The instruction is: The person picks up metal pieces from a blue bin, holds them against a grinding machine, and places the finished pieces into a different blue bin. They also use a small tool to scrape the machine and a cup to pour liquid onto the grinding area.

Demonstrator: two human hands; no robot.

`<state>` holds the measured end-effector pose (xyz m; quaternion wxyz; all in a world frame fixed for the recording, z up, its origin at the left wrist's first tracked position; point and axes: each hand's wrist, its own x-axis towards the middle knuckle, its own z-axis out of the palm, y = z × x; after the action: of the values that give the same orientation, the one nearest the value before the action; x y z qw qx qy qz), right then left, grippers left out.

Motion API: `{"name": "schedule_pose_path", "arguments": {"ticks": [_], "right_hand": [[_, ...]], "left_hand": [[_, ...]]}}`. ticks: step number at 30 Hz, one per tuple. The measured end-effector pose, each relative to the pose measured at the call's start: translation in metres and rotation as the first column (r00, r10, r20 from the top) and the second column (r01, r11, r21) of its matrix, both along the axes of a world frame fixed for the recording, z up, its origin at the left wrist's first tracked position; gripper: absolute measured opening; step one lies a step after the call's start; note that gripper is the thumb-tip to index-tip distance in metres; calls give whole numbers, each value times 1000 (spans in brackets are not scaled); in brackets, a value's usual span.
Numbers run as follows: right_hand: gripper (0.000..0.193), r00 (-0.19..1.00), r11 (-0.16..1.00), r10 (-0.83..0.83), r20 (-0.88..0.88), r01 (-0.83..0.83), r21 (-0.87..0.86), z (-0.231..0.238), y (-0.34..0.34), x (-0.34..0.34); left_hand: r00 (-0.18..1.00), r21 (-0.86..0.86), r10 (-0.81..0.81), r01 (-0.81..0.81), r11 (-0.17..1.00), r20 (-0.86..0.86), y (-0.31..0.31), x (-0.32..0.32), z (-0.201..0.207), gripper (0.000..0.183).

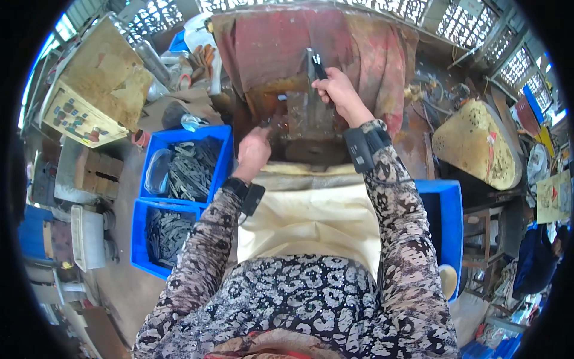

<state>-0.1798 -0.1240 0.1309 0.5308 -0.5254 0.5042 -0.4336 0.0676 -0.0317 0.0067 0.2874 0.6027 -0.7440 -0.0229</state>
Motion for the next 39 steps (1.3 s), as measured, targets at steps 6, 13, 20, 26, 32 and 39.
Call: {"name": "schedule_pose_path", "arguments": {"ticks": [6,13,20,26,32,39], "right_hand": [[24,974,982,165,155,-147,-122,-25,106,-8],[29,974,991,129,188,-131,0,-35,153,-8],[29,922,972,220,320,-236,12,-34,181,3],[34,903,945,277,329,-318,77,-37,185,3],[34,843,932,212,494,-327,159,-42,186,4],[33,756,940,115,644,-293,175,-48,188,6]], "left_hand": [[938,-152,-139,94,984,-318,-7,7,1,32],[320,193,71,366,910,-945,43,-45,31,21],[160,236,175,589,773,-972,73,-68,62,24],[65,268,287,601,753,-956,87,-66,64,16],[44,245,280,625,741,-959,87,-61,58,16],[-128,62,197,669,741,-972,81,-57,49,11]]}}
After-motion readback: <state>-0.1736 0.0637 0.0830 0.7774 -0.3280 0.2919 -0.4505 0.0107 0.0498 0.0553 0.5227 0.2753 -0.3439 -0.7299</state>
